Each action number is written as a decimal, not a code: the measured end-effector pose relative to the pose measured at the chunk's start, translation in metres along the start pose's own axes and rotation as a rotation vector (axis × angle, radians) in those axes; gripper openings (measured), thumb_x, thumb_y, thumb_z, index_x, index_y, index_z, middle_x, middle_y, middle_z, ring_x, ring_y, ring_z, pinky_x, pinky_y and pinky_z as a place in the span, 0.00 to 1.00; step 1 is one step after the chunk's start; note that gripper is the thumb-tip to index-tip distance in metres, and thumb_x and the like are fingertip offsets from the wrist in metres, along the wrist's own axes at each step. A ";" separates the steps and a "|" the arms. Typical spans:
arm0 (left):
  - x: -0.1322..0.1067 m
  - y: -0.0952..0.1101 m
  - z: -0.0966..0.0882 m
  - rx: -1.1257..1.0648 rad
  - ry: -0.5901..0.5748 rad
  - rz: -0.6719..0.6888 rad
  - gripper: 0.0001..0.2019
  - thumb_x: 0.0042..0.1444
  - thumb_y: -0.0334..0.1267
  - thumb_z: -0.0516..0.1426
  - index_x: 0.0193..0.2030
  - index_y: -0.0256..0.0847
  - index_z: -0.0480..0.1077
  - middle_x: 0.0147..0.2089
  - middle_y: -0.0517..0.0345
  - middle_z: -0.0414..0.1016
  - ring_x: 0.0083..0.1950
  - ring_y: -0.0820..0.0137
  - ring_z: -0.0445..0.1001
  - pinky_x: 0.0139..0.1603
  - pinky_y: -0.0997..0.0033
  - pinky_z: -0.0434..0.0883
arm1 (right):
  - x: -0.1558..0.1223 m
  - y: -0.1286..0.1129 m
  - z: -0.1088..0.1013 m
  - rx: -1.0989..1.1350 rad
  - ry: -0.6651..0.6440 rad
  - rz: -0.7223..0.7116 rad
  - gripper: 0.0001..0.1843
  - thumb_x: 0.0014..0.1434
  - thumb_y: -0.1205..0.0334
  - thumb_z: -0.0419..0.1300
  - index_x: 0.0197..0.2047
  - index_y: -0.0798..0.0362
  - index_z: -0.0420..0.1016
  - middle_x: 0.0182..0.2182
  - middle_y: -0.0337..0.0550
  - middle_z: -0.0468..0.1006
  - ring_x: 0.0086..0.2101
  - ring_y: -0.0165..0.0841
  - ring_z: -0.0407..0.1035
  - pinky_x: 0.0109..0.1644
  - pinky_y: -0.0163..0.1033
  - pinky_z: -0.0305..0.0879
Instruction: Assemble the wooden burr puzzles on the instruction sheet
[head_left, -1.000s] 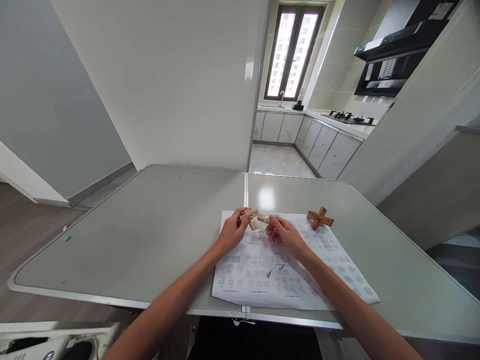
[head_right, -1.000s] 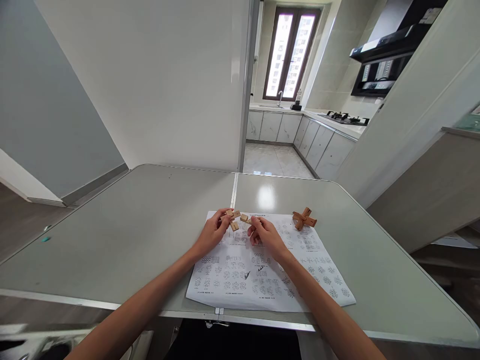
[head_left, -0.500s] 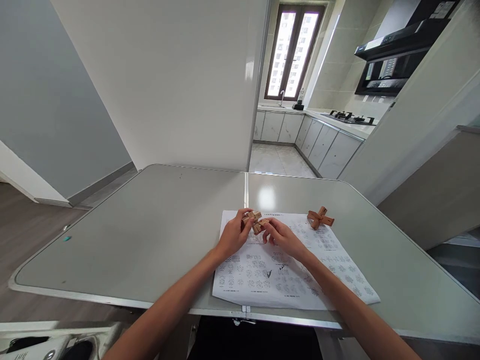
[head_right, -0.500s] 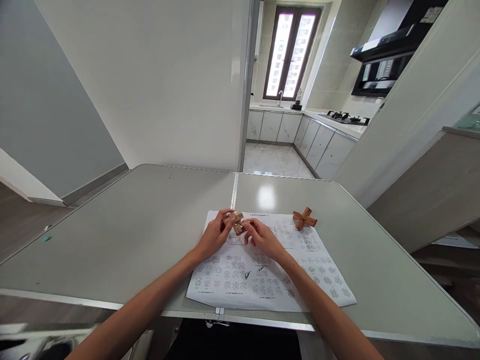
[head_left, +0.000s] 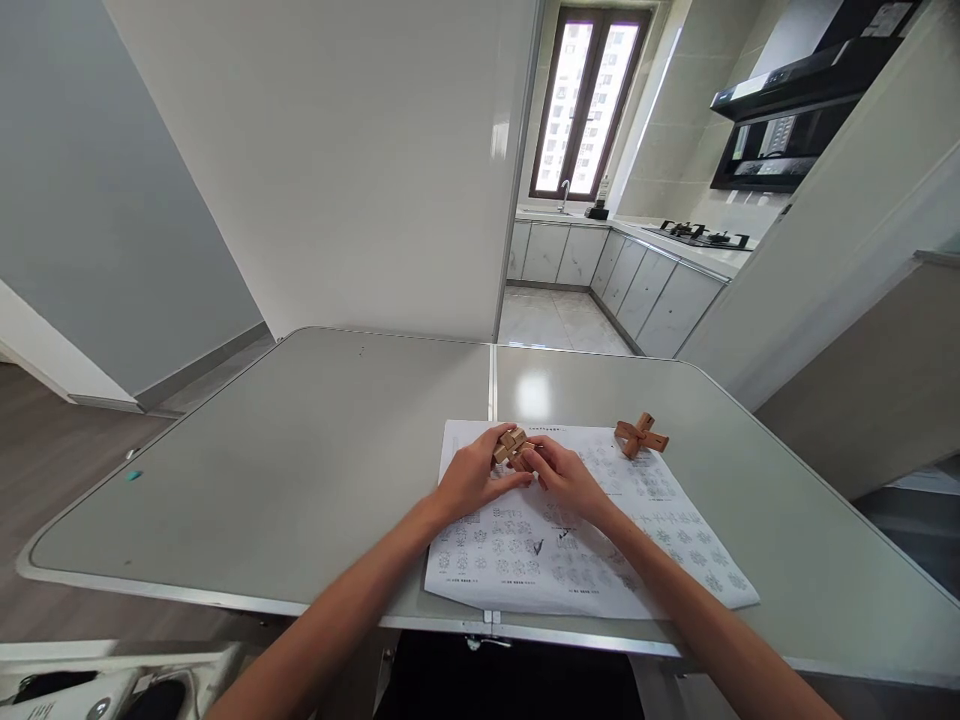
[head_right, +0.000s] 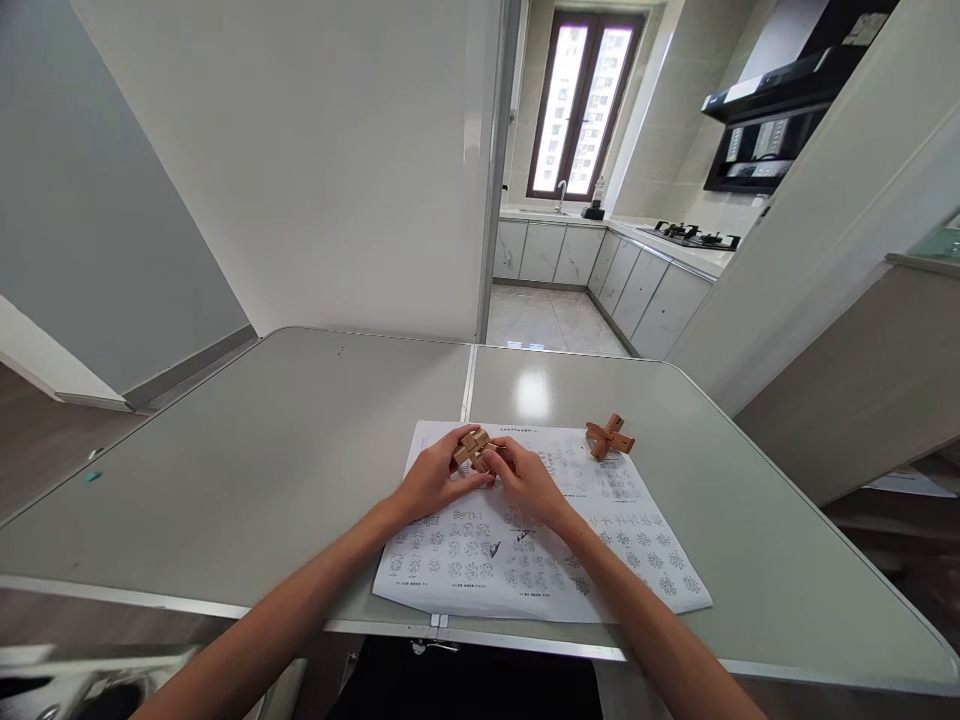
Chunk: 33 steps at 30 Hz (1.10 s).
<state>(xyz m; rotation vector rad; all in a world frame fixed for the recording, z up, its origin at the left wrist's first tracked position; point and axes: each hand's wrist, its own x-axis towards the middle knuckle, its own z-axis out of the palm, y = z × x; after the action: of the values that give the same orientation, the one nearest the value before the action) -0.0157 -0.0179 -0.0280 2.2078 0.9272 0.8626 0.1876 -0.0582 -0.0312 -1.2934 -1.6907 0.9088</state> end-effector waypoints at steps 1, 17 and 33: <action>0.000 -0.001 0.001 0.018 0.003 0.007 0.36 0.56 0.53 0.67 0.67 0.48 0.61 0.55 0.53 0.79 0.45 0.61 0.80 0.45 0.64 0.75 | 0.000 0.000 0.000 -0.004 -0.001 0.000 0.24 0.70 0.40 0.51 0.51 0.51 0.72 0.32 0.42 0.82 0.29 0.36 0.74 0.34 0.39 0.67; 0.000 0.002 0.000 0.131 0.065 0.030 0.31 0.55 0.44 0.66 0.65 0.46 0.65 0.56 0.52 0.80 0.50 0.58 0.82 0.48 0.62 0.76 | -0.005 0.003 0.006 -0.165 0.058 -0.038 0.18 0.71 0.43 0.50 0.54 0.46 0.63 0.34 0.42 0.84 0.27 0.39 0.74 0.38 0.45 0.68; -0.001 0.008 -0.004 0.065 -0.060 -0.005 0.23 0.73 0.47 0.45 0.70 0.43 0.58 0.50 0.49 0.81 0.45 0.59 0.81 0.45 0.62 0.73 | -0.006 0.006 0.006 -0.251 0.118 -0.106 0.15 0.73 0.45 0.49 0.50 0.46 0.64 0.32 0.41 0.83 0.23 0.37 0.71 0.33 0.42 0.65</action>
<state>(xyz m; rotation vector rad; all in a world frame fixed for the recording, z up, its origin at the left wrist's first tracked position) -0.0165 -0.0224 -0.0204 2.2729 0.9443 0.7693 0.1853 -0.0628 -0.0403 -1.3768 -1.8031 0.5607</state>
